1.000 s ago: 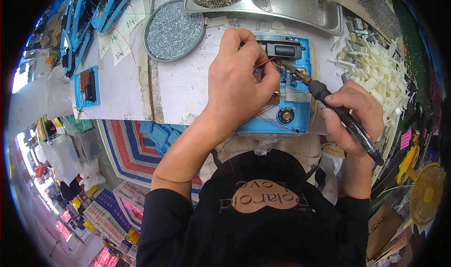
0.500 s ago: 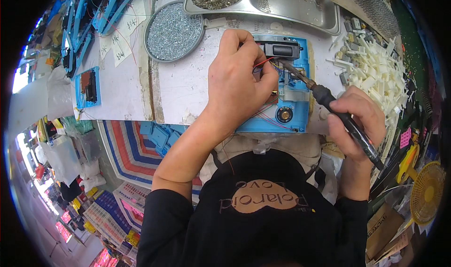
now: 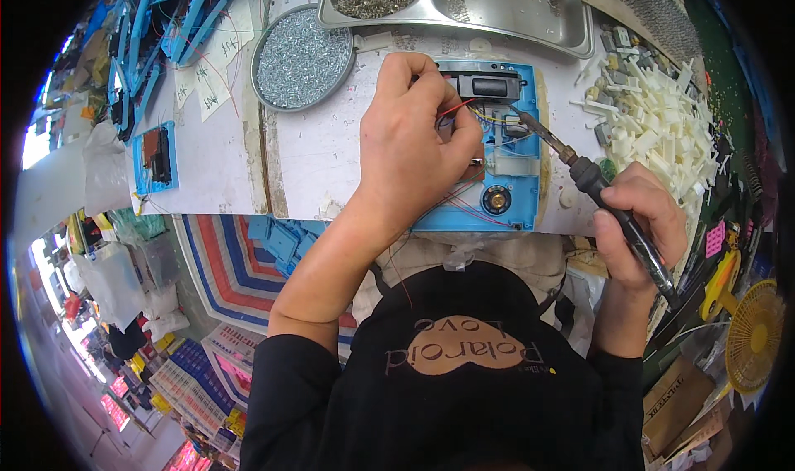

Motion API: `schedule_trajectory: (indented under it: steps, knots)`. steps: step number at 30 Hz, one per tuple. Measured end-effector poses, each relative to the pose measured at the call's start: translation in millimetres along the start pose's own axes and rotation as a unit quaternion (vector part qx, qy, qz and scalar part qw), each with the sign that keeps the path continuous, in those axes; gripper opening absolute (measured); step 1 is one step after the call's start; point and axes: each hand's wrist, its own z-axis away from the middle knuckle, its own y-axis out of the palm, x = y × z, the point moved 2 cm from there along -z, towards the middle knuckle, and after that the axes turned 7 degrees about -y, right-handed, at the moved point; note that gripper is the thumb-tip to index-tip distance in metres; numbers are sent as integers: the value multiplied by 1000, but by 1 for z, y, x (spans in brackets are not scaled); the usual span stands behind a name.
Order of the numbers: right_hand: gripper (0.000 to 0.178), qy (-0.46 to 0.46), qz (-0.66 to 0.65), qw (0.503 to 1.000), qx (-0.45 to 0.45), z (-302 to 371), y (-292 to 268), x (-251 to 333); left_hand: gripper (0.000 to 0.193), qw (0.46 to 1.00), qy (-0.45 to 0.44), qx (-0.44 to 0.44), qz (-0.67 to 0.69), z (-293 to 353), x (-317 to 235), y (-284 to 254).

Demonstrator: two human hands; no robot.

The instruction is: The recorder is assembling an electronic device, involving soldering, fitting plastic parts, and using a power screwdriver.

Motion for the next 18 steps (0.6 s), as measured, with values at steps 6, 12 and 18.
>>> schedule_trajectory:
  steps: [6, 12, 18]
  knots:
    - [25, 2, 5, 1000, 5, -1, -1, 0, 13, 1000, -14, 2, 9, 1, -3, -1]
    - [24, 5, 5, 1000, 2, -1, -2, -1, 13, 1000, -6, 6, -6, 1, -1, -1]
    - [24, 3, 3, 1000, -3, 0, -3, -2, 12, 1000, 12, -7, 9, 1, -1, -4]
